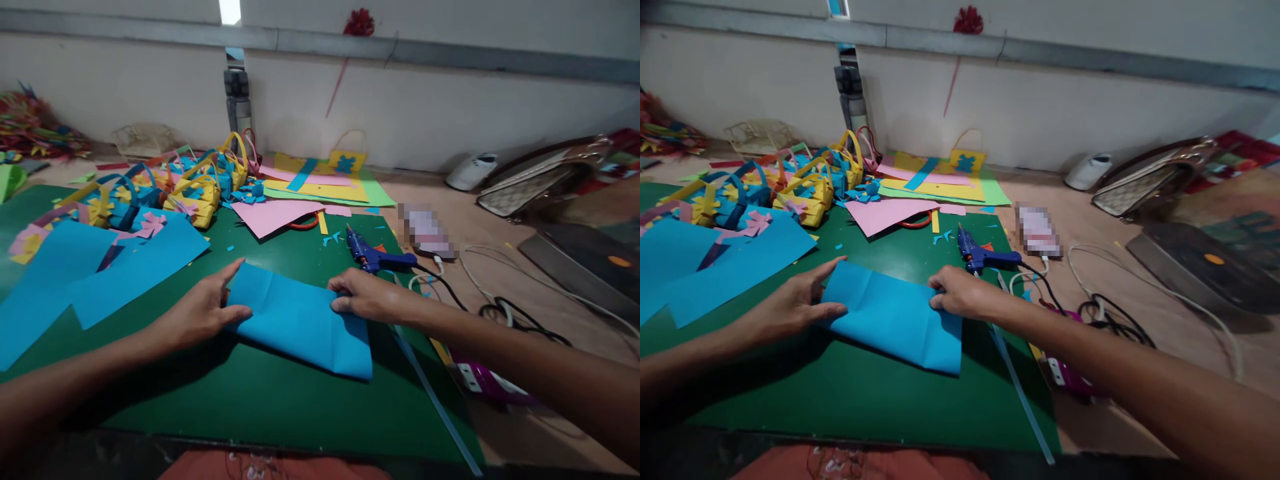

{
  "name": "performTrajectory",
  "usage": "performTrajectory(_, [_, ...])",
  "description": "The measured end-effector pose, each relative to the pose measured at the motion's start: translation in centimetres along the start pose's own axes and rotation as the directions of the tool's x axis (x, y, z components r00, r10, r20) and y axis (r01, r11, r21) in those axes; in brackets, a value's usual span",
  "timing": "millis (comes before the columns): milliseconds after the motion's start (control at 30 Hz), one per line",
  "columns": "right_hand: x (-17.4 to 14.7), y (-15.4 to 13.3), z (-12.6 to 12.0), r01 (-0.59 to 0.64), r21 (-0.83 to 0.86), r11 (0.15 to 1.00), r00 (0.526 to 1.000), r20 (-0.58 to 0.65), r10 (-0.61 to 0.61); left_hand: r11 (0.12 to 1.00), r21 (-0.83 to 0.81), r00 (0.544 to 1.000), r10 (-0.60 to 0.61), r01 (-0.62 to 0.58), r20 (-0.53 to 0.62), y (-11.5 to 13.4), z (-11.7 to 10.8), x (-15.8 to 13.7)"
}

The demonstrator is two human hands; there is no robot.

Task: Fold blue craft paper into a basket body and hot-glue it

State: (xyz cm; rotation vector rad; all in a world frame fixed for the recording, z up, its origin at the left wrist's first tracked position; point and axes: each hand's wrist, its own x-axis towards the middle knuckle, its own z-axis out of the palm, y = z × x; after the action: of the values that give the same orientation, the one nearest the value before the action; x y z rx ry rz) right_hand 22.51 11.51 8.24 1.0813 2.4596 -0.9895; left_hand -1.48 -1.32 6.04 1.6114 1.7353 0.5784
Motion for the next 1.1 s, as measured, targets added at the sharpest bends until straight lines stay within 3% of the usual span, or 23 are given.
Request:
performTrajectory(167, [-0.5, -0.6, 0.5, 0.004, -0.070, 0.998, 0.998, -0.062, -0.009, 0.997, 0.039, 0.997, -0.065, 0.067, -0.049, -0.2, 0.1, -0.4])
performTrajectory(267, [-0.7, -1.3, 0.9, -0.010, -0.219, 0.976, 0.994, -0.110, -0.015, 0.961, 0.276, 0.999, -0.024, 0.032, -0.032, -0.3, -0.3, -0.6])
performTrajectory(367, [-0.7, -1.9, 1.2, -0.056, -0.368, 0.928, 0.993, -0.121, 0.012, 0.756, 0.654, 0.986, 0.133, -0.033, -0.104, 0.2, -0.4, -1.2])
performTrajectory(433, [-0.6, -2.1, 1.3, -0.082, -0.426, 0.901, 0.993, -0.108, 0.039, 0.596, 0.796, 0.933, 0.338, -0.109, -0.126, 0.9, 0.1, -1.7])
performTrajectory(500, [-0.6, -2.2, 1.4, -0.091, -0.452, 0.887, 0.994, -0.093, 0.054, 0.514, 0.817, 0.870, 0.491, -0.260, -0.032, 1.8, 1.1, -2.0])
performTrajectory(567, [-0.6, -2.2, 1.4, -0.094, -0.464, 0.881, 0.994, -0.094, 0.057, 0.475, 0.780, 0.837, 0.536, -0.408, 0.111, 2.7, 2.5, -1.9])
performTrajectory(633, [-0.6, -2.1, 1.5, -0.094, -0.467, 0.879, 0.993, -0.105, 0.050, 0.471, 0.717, 0.822, 0.510, -0.514, 0.254, 3.2, 3.7, -1.4])
performTrajectory(733, [-1.0, -2.0, 1.6, -0.084, -0.449, 0.890, 0.991, -0.129, 0.029, 0.494, 0.661, 0.815, 0.461, -0.565, 0.351, 3.4, 5.1, -0.4])
performTrajectory(1100, [-1.2, -1.5, 1.3, -0.064, -0.283, 0.957, 0.991, -0.127, 0.029, 0.554, 0.630, 0.836, 0.416, -0.544, 0.357, 3.3, 5.5, 0.5])
